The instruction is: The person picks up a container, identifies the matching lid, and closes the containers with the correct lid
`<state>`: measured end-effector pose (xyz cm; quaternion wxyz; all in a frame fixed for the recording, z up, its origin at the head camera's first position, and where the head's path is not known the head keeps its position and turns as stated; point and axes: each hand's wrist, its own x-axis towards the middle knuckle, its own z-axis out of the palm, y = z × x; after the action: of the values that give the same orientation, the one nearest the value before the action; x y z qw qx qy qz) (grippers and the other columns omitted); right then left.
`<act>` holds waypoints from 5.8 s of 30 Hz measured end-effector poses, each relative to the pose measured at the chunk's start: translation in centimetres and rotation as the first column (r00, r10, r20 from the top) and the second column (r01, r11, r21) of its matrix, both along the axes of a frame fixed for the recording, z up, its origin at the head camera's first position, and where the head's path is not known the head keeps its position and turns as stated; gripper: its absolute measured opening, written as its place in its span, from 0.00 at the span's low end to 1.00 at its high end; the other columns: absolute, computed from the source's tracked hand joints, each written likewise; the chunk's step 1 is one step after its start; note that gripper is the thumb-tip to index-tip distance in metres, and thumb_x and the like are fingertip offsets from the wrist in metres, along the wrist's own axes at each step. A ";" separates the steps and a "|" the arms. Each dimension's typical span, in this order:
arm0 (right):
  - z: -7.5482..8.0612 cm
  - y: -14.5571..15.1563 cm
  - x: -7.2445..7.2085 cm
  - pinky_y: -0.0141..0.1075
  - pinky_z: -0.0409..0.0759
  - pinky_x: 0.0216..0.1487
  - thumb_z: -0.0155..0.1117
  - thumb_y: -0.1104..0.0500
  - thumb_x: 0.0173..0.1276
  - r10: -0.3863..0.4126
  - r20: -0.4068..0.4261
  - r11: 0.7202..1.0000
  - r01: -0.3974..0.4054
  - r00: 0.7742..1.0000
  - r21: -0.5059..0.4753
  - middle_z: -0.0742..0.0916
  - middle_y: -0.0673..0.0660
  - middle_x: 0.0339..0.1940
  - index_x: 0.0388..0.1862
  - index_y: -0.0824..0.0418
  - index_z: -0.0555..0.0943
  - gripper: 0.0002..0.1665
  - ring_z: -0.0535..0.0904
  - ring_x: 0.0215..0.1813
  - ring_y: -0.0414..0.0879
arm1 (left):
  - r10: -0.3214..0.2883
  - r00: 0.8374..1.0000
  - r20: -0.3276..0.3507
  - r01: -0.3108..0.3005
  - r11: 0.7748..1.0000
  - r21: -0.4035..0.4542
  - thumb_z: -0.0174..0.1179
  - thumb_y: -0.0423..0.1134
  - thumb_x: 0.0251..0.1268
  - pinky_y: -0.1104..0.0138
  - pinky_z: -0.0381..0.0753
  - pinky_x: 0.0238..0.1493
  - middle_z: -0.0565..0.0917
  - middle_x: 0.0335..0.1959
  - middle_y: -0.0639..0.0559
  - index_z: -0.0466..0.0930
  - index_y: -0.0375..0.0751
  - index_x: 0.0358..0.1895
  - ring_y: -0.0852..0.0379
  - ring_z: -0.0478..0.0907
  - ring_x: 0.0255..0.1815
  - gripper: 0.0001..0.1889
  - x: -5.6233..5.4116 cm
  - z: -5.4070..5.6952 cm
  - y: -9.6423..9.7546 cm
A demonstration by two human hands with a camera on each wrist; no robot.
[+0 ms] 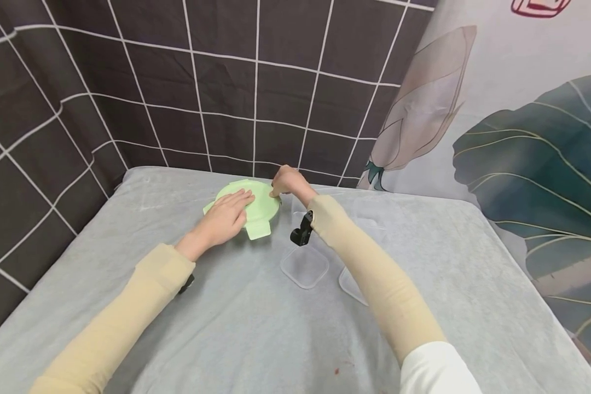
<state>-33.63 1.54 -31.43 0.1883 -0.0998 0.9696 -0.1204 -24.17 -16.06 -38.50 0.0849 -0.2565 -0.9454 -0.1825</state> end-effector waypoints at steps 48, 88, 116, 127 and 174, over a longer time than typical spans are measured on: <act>-2.7 -2.8 -1.5 0.34 0.73 0.65 0.54 0.57 0.74 0.358 -0.238 0.893 -0.405 0.903 -0.197 0.84 0.54 0.58 0.58 0.59 0.81 0.18 0.78 0.63 0.46 | -0.123 0.992 0.008 0.123 0.992 0.025 0.41 0.39 0.73 0.50 0.54 0.76 0.67 0.72 0.44 0.67 0.37 0.69 0.45 0.58 0.75 0.24 0.3 0.2 -0.9; -2.2 -3.3 -3.5 0.33 0.75 0.57 0.54 0.53 0.73 0.415 -0.018 0.890 -0.410 0.910 -0.197 0.84 0.53 0.59 0.60 0.56 0.79 0.20 0.78 0.56 0.44 | -0.115 0.993 -0.020 0.115 0.993 -0.006 0.40 0.39 0.72 0.52 0.54 0.76 0.67 0.71 0.45 0.67 0.37 0.69 0.47 0.61 0.74 0.24 0.1 -0.4 -1.1; -2.6 -3.1 -3.1 0.35 0.74 0.63 0.53 0.54 0.74 0.402 -0.041 0.887 -0.401 0.914 -0.230 0.83 0.55 0.60 0.60 0.58 0.80 0.20 0.77 0.62 0.46 | -0.089 0.996 -0.026 0.087 0.995 -0.053 0.37 0.39 0.73 0.53 0.53 0.76 0.66 0.73 0.48 0.65 0.40 0.70 0.49 0.59 0.75 0.25 0.2 -0.7 -1.0; -2.4 -3.2 -3.3 0.35 0.72 0.65 0.53 0.54 0.74 0.411 -0.039 0.886 -0.410 0.911 -0.217 0.83 0.55 0.60 0.59 0.59 0.80 0.20 0.77 0.62 0.46 | -0.085 0.996 -0.042 0.082 0.994 -0.067 0.37 0.39 0.73 0.53 0.53 0.76 0.65 0.73 0.48 0.65 0.41 0.71 0.49 0.59 0.75 0.25 0.0 -0.8 -1.0; -2.3 -2.9 -3.9 0.35 0.78 0.58 0.54 0.55 0.74 0.447 -0.052 0.878 -0.449 0.893 -0.163 0.86 0.56 0.55 0.58 0.59 0.81 0.19 0.81 0.56 0.46 | -0.095 0.993 -0.069 0.089 0.993 -0.082 0.35 0.38 0.70 0.53 0.58 0.73 0.68 0.72 0.50 0.67 0.42 0.69 0.51 0.61 0.75 0.26 -0.4 -0.9 -0.5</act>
<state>-37.49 -1.38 -33.75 0.1957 -0.3377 0.9074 -0.1557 -24.58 -16.55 -39.44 0.1005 -0.3096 -0.9352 -0.1394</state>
